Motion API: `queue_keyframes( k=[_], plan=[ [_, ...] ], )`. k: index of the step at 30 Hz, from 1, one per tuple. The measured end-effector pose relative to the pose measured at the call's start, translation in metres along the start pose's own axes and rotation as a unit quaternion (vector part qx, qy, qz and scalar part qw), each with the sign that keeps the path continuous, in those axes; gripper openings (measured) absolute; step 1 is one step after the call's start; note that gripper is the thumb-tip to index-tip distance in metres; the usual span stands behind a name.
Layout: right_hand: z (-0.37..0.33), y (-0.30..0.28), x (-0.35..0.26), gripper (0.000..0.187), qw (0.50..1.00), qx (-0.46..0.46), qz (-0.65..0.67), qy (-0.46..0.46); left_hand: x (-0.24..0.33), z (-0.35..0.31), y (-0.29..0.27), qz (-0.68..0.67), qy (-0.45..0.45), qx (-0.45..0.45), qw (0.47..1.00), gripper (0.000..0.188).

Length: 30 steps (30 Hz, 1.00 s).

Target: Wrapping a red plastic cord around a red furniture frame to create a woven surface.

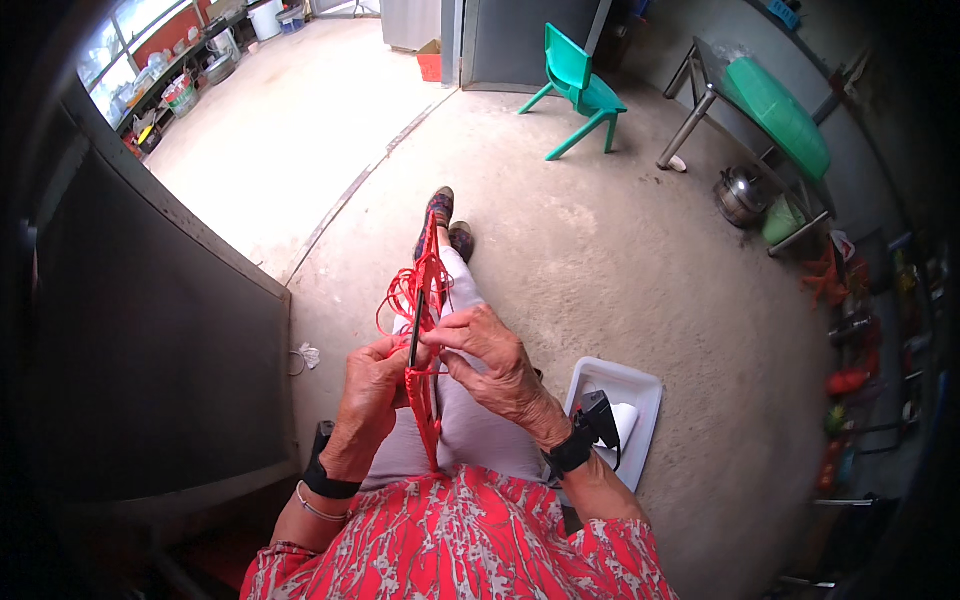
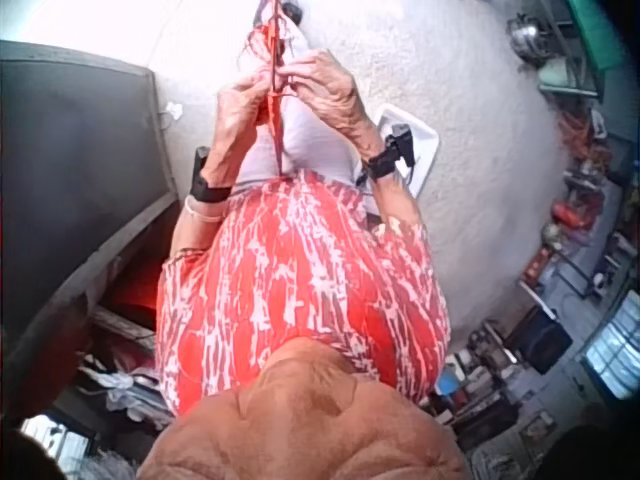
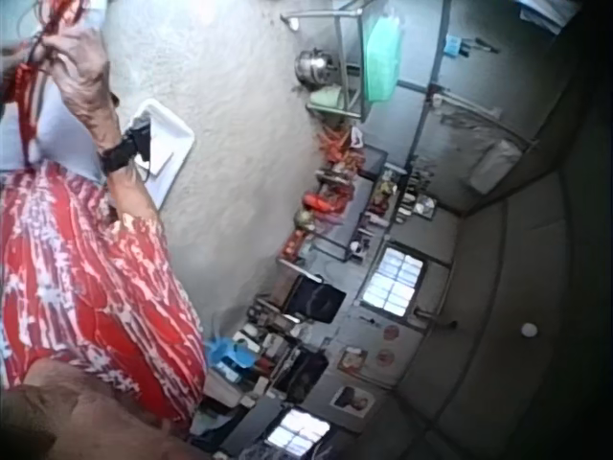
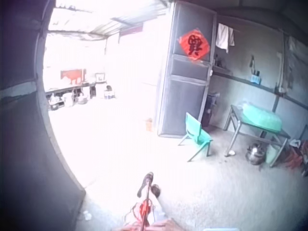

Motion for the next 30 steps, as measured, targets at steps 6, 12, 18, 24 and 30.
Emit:
queue_keyframes(
  k=[6, 12, 18, 24, 30],
  plan=[
    [0.003, 0.003, 0.0, 0.034, 0.994, -0.005, -0.103, -0.023, 0.01, -0.001, 0.014, 0.05, 0.02, -0.11, 0.993, 0.019],
    [-0.01, -0.094, 0.036, 0.024, 0.982, 0.073, 0.091, 0.147, 0.039, -0.013, -0.003, 0.1, 0.2, -0.049, 0.974, 0.026],
    [-0.046, -0.171, -0.048, 0.022, 0.785, -0.028, 0.615, 0.07, 0.005, -0.032, 0.037, -0.128, 0.035, -0.187, 0.973, 0.03],
    [-0.15, -0.292, -0.062, 0.015, 0.873, 0.172, 0.449, 0.081, -0.001, -0.028, 0.041, -0.225, -0.032, -0.196, 0.954, 0.028],
    [-0.199, -0.267, 0.069, 0.014, 0.839, 0.391, 0.108, 0.361, -0.012, -0.032, 0.055, -0.215, -0.04, -0.195, 0.956, 0.023]
  ],
)
Point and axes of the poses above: each hand's wrist, its own z-axis towards the middle knuckle, its own y-axis out of the palm, x = y × z, the point moved 10 cm from there along z, towards the middle knuckle, and after that the axes turned 14 degrees about y, right-handed, at the moved point
